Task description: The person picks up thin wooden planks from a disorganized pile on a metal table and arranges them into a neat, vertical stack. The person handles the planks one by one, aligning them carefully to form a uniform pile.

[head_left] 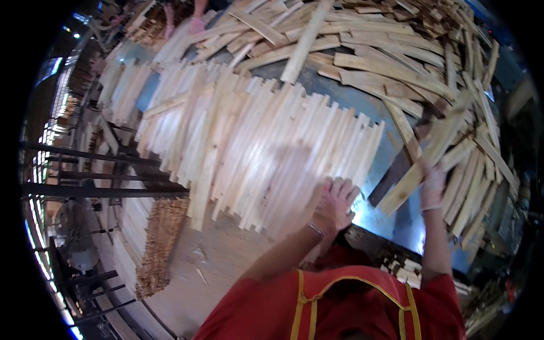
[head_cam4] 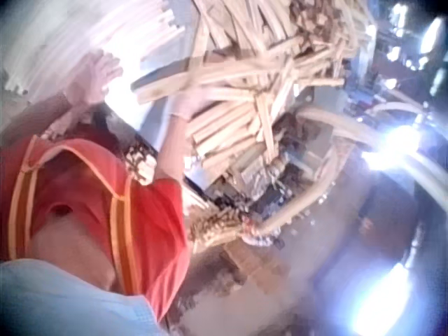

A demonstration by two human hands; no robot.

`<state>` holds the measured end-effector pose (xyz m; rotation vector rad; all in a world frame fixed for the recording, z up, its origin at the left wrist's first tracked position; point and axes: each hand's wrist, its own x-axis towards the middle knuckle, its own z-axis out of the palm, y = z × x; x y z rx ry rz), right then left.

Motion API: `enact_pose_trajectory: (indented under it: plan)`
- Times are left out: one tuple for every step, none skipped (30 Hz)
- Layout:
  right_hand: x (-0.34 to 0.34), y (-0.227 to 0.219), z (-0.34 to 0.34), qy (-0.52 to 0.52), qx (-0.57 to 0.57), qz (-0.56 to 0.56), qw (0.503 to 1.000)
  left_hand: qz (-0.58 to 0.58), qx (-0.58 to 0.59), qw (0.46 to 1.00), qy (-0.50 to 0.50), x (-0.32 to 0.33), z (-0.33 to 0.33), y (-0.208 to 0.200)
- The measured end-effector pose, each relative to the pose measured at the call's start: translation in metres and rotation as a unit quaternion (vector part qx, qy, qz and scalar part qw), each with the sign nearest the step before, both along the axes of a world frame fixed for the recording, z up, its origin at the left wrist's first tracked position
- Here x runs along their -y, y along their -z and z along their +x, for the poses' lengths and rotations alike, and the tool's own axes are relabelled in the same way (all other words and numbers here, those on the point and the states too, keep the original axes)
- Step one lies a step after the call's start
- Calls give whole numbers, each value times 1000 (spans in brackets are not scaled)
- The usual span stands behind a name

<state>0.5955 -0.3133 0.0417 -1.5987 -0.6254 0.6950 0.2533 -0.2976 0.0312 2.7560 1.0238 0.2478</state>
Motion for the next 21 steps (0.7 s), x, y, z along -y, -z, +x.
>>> enact_pose_trajectory:
  plan:
    - [34, 14, -28, 1, 69, -25, 997, -57, -30, 997, 37, -8, -2, -10]
    - [62, 20, -64, -19, 65, -129, 989, -79, -22, 996, 46, -12, -9, -11]
    - [89, 50, -91, -24, 25, -193, 981, -43, 22, 998, 29, -8, -17, 5]
    - [98, 35, -134, -84, -13, -204, 975, -8, 61, 998, 3, 1, -29, 27]
    - [104, 43, -153, -162, 96, -280, 941, -55, 66, 996, -20, 10, -41, 20]
    - [111, 75, -166, -215, 101, -179, 955, -100, 70, 992, -37, 13, -55, 0]
    - [94, 29, -187, -292, 70, -215, 929, -144, 71, 985, -69, 17, -79, -8]
    - [83, 1, -201, -274, -8, -269, 923, -158, 102, 976, -107, 29, -107, -4]
    - [79, 10, -197, -272, -17, -225, 935, -172, 130, 967, -139, 48, -137, -3]
    - [77, 23, -188, -267, -24, -179, 947, -174, 123, 957, -195, 65, -166, -8]
    - [77, 32, -183, -225, 8, -180, 957, -174, 115, 945, -252, 81, -192, -12]
    - [76, 40, -178, -184, 44, -180, 965, -181, 126, 915, -337, 92, -216, -8]
    - [70, 40, -179, -146, 82, -176, 970, -184, 139, 877, -422, 101, -233, 2]
    - [66, 40, -181, -133, 97, -187, 968, -254, 315, 766, -500, 109, -240, 17]
    - [57, 37, -186, -123, 112, -195, 967, -307, 477, 612, -551, 113, -245, 33]
    - [49, 32, -190, -110, 129, -202, 965, -347, 614, 426, -567, 112, -245, 41]
    - [41, 34, -194, -78, 144, -198, 966, -410, 623, 366, -557, 110, -242, 49]
    - [32, 33, -197, -77, 141, -180, 970, -468, 629, 304, -540, 105, -231, 53]
    - [26, 32, -196, -72, 138, -163, 974, -528, 628, 243, -518, 95, -213, 48]
    - [18, 31, -192, -67, 135, -146, 978, -529, 604, 246, -543, 98, -197, 37]
    - [12, 38, -182, -52, 104, -132, 984, -531, 579, 248, -567, 99, -179, 19]
